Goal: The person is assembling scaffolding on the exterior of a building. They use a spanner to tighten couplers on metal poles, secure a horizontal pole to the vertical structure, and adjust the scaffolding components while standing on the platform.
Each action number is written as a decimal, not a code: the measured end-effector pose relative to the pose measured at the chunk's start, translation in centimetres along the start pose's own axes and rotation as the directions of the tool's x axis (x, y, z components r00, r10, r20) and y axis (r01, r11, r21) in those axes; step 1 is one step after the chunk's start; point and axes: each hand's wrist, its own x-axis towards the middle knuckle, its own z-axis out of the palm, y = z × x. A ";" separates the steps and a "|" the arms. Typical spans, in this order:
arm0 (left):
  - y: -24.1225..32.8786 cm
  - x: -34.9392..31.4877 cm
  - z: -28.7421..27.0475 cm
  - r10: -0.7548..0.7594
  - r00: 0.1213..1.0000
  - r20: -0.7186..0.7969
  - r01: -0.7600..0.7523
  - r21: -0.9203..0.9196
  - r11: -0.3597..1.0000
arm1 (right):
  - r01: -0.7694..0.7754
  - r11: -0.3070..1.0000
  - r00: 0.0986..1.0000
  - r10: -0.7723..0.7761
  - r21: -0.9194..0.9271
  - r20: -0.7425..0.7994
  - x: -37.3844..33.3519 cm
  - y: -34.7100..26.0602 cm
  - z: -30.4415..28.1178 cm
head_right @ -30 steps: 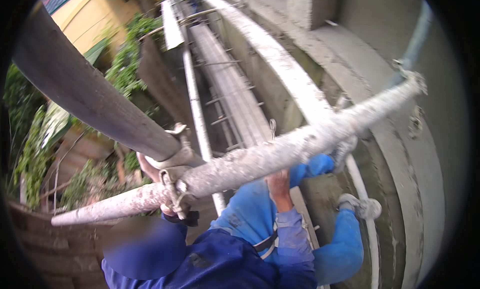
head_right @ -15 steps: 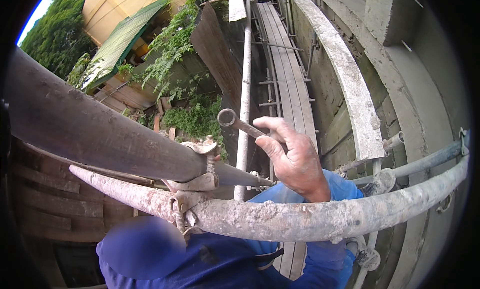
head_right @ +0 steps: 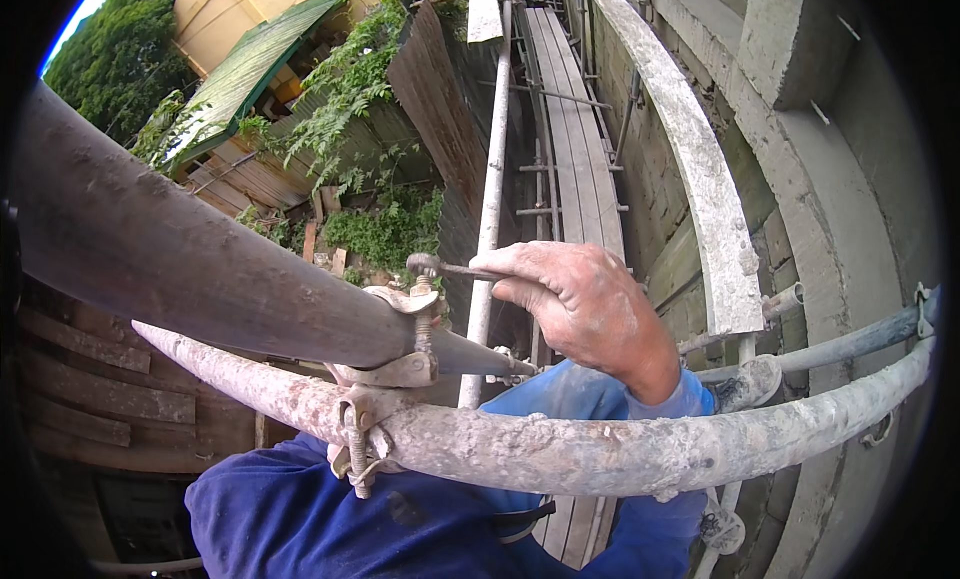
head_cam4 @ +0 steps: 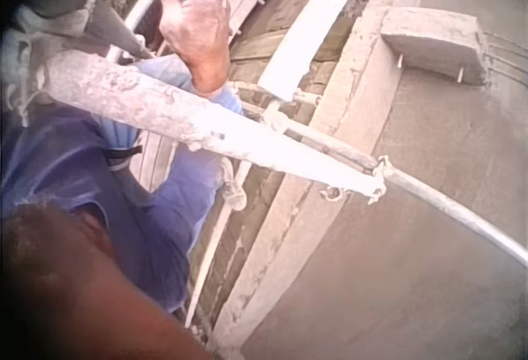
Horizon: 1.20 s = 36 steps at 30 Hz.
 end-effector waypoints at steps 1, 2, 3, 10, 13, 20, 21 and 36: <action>-0.4 -0.2 0.0 -0.007 1.000 0.001 0.008 -0.013 1.000 | 0.001 0.999 1.000 -0.002 0.032 0.029 0.2 0.2 -0.1; -0.4 -0.1 0.3 -0.010 1.000 0.005 0.010 -0.018 1.000 | -0.003 1.000 0.998 0.001 0.027 0.059 0.3 0.1 -0.7; 0.3 0.1 0.0 0.000 1.000 0.005 0.000 0.001 1.000 | 0.013 0.999 0.995 -0.017 0.042 0.096 0.7 -0.4 -0.9; -0.7 -0.2 0.2 -0.023 1.000 0.010 0.023 -0.027 0.999 | 0.167 0.975 0.966 -0.132 -0.146 0.221 2.4 -0.7 -3.3; 0.7 0.7 0.0 -0.008 1.000 0.006 0.008 0.000 1.000 | 0.226 0.938 0.968 -0.186 -0.263 0.167 2.4 -1.8 -2.9; -0.1 0.3 -0.2 -0.006 1.000 -0.007 0.006 0.006 1.000 | 0.312 0.824 0.945 -0.319 -0.473 0.068 1.4 -2.0 -2.3; -0.1 0.4 -0.1 -0.002 1.000 -0.009 0.003 0.009 1.000 | 0.333 0.810 0.937 -0.341 -0.483 0.074 1.6 -2.1 -2.4; -0.3 -0.1 0.3 -0.016 1.000 -0.010 0.016 0.008 1.000 | 0.357 0.934 0.877 -0.338 -0.007 -0.341 -1.4 6.2 8.5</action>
